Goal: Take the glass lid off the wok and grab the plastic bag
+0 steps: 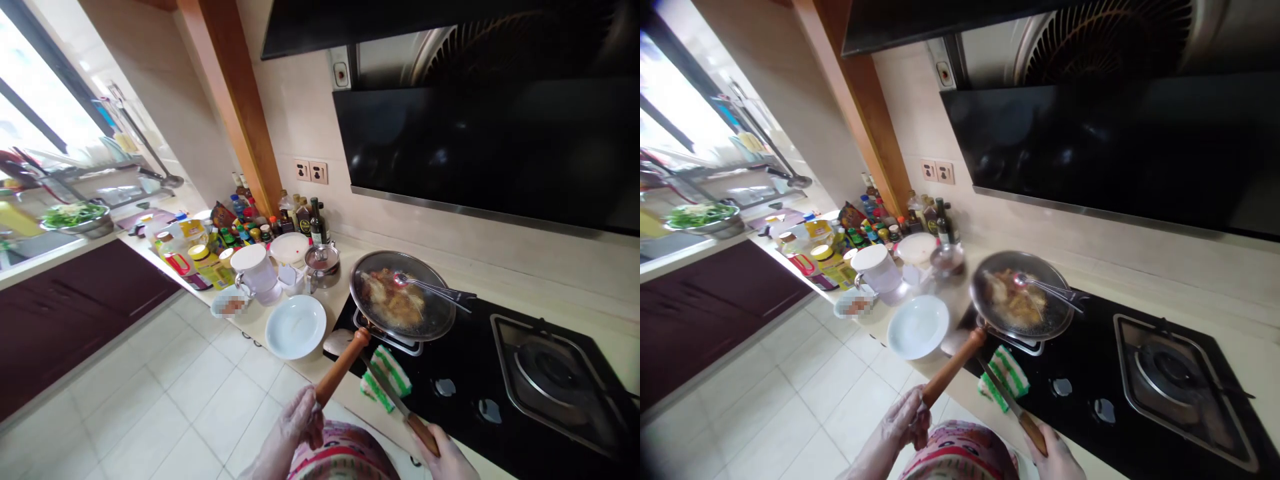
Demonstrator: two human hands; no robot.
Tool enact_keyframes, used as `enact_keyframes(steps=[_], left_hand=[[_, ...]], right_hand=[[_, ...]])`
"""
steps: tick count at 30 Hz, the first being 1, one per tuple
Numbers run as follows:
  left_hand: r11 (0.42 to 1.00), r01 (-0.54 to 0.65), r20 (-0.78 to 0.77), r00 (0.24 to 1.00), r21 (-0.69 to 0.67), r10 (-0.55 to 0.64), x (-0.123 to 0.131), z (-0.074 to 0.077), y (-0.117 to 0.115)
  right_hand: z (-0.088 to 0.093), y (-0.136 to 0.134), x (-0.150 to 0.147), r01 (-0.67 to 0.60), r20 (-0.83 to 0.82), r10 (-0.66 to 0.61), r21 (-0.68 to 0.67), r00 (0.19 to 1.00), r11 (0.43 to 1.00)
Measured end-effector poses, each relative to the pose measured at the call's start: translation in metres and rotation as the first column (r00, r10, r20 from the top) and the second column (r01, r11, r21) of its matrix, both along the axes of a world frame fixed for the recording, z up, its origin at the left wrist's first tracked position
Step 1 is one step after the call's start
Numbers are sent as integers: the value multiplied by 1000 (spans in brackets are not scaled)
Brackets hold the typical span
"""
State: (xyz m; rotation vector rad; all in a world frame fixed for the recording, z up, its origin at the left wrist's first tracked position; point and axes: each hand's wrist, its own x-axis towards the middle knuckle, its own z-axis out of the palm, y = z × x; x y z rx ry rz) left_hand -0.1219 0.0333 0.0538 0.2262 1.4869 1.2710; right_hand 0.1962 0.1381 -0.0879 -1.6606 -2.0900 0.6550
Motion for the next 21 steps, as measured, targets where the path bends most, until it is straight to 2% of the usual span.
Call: enact_keyframes(steps=[2, 4, 6, 10, 16, 21], left_hand=[[999, -46, 16, 999, 9, 46, 4, -5, -1], [997, -73, 31, 997, 26, 72, 8, -8, 0], [996, -77, 24, 997, 47, 76, 11, -11, 0], [995, -66, -2, 998, 80, 66, 14, -10, -1], [993, -105, -56, 993, 48, 108, 18, -5, -3], [996, -76, -49, 996, 45, 78, 17, -5, -2]], right_hand=[[-5, 10, -19, -73, 76, 64, 111, 995, 991], [-2, 20, -43, -170, 166, 145, 154, 975, 973], [5, 30, -68, -244, 246, 203, 149, 948, 958], [21, 48, -103, -281, 290, 238, 117, 927, 952], [39, 61, -111, -231, 238, 203, 96, 950, 968], [34, 48, -102, -193, 174, 169, 131, 970, 972]])
